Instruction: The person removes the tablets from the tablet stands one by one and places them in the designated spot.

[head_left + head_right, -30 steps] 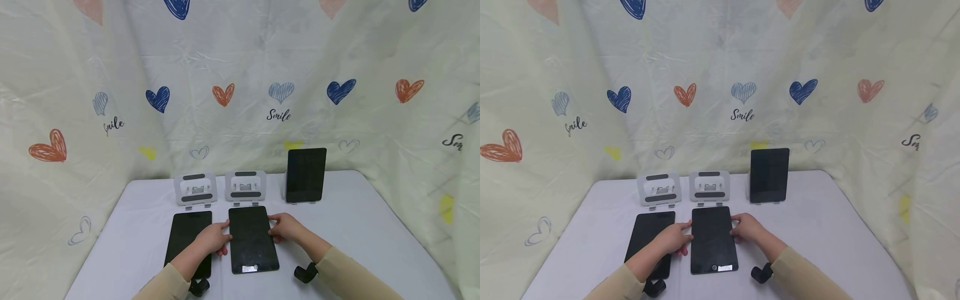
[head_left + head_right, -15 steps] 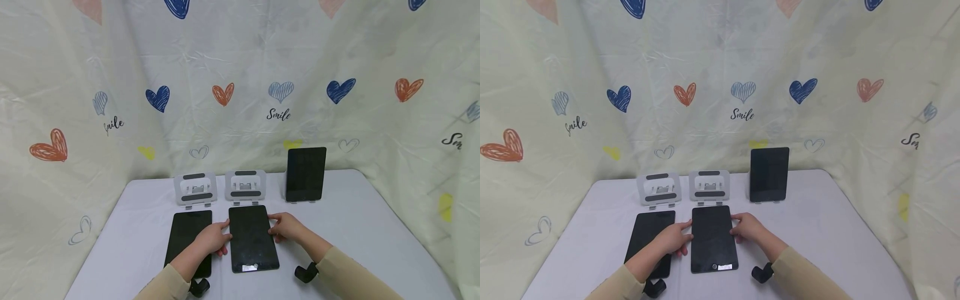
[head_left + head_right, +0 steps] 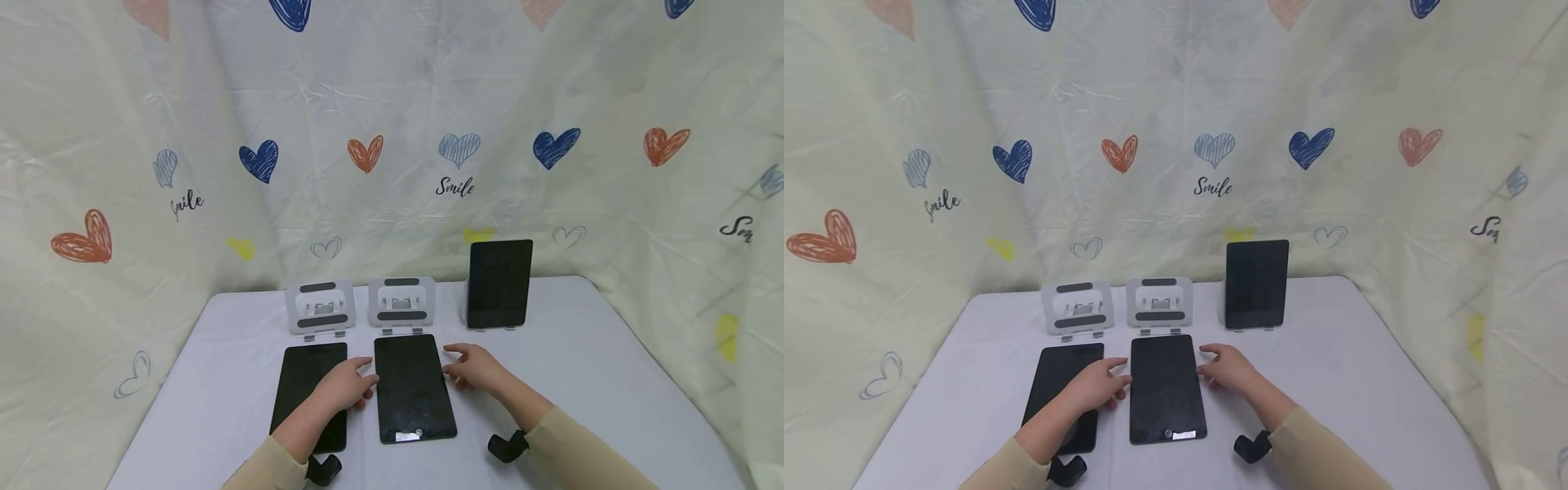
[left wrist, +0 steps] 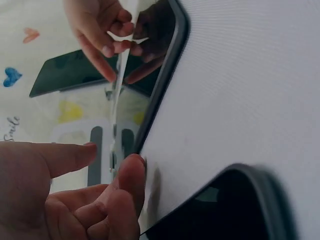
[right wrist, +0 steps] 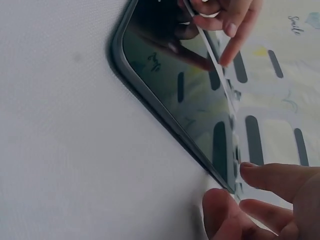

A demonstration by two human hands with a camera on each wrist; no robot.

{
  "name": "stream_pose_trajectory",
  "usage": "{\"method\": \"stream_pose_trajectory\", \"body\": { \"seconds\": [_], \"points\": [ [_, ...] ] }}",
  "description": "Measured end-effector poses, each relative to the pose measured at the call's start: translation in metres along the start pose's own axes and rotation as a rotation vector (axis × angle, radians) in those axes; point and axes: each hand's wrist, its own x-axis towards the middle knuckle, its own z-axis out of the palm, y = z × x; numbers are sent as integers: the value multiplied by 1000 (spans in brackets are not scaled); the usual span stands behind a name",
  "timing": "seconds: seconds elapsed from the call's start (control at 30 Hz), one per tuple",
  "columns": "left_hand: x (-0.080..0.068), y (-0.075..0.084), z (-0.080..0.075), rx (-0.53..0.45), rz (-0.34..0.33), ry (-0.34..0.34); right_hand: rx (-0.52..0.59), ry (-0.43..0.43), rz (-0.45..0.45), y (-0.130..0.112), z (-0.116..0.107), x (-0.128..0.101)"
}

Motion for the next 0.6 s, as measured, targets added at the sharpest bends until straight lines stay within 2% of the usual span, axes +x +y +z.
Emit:
{"method": "stream_pose_trajectory", "body": {
  "seconds": [0.23, 0.6],
  "points": [
    [-1, 4, -8, -105, 62, -18, -23, 64, -25, 1, -9, -6],
    [3, 9, -12, -183, 119, -38, -29, 86, -98, 11, -17, -7]
  ]
}}
